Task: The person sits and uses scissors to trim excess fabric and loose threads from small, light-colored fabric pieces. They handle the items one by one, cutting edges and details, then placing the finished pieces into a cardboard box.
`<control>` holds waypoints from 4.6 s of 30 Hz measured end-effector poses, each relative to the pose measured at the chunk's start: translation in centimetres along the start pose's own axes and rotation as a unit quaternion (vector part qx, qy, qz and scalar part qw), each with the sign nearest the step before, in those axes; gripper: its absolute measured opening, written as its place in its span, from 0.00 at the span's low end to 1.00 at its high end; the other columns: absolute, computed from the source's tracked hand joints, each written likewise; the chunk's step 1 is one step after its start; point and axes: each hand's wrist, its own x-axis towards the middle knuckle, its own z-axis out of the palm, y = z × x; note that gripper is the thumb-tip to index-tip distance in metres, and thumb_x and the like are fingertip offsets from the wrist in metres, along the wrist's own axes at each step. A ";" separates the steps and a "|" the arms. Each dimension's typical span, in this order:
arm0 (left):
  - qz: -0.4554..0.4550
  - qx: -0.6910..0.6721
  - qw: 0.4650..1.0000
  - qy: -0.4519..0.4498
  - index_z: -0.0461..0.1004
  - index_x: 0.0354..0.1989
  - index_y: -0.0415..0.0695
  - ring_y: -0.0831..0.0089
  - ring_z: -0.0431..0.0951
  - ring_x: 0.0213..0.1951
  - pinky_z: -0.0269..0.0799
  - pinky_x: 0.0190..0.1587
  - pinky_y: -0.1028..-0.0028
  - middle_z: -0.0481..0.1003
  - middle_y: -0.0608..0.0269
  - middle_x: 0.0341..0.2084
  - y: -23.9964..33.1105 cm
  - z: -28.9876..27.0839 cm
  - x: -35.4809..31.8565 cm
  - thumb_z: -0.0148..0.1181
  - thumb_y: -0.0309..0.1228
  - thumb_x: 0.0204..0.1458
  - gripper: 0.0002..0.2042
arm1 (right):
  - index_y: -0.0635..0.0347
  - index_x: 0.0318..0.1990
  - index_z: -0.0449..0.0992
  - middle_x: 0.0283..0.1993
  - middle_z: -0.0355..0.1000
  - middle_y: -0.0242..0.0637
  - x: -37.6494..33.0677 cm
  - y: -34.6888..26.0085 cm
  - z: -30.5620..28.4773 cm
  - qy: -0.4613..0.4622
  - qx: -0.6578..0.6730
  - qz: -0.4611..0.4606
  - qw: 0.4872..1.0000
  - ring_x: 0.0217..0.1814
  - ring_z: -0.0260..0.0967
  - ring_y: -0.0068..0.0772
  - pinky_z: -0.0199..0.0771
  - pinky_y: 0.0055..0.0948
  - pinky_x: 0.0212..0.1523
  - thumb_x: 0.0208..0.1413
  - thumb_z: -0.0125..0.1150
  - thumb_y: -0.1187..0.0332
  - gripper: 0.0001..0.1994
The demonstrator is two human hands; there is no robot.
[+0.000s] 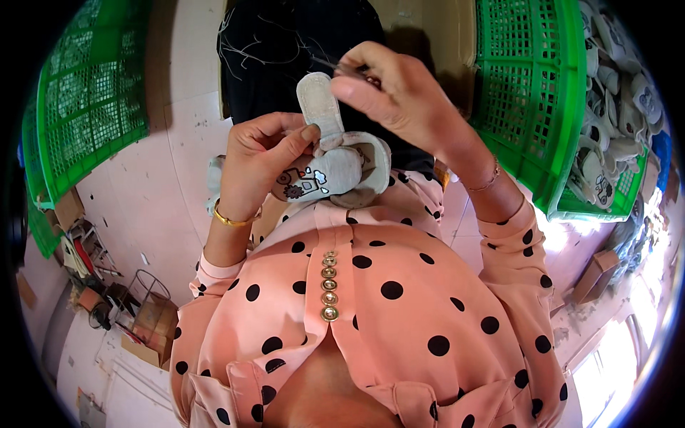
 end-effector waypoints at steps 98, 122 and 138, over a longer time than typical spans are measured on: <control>0.017 -0.066 0.997 0.046 0.80 0.39 0.34 0.92 0.62 0.17 0.51 0.17 0.87 0.75 0.69 0.20 0.7 1.4 -1.6 0.63 0.25 0.55 0.07 | 0.62 0.31 0.73 0.19 0.67 0.37 -1.5 -1.4 -0.8 0.035 -0.160 -0.069 0.984 0.20 0.65 0.29 0.64 0.27 0.22 0.55 0.63 0.50 0.20; 0.456 0.399 0.786 0.121 0.78 0.43 0.50 0.69 0.76 0.34 0.72 0.31 0.76 0.76 0.63 0.37 -2.5 0.5 1.2 0.71 0.25 0.40 0.18 | 0.65 0.30 0.72 0.19 0.64 0.26 -0.1 0.4 1.5 -0.080 0.058 0.058 0.993 0.22 0.59 0.13 0.62 0.18 0.25 0.63 0.55 0.65 0.12; 0.037 0.058 0.998 -0.016 0.76 0.41 0.37 0.88 0.69 0.22 0.64 0.24 0.86 0.73 0.71 0.21 -0.5 0.3 1.2 0.62 0.35 0.58 0.12 | 0.61 0.32 0.72 0.17 0.63 0.30 0.0 1.3 2.0 -0.034 0.004 0.025 0.999 0.19 0.58 0.18 0.63 0.22 0.23 0.60 0.59 0.62 0.12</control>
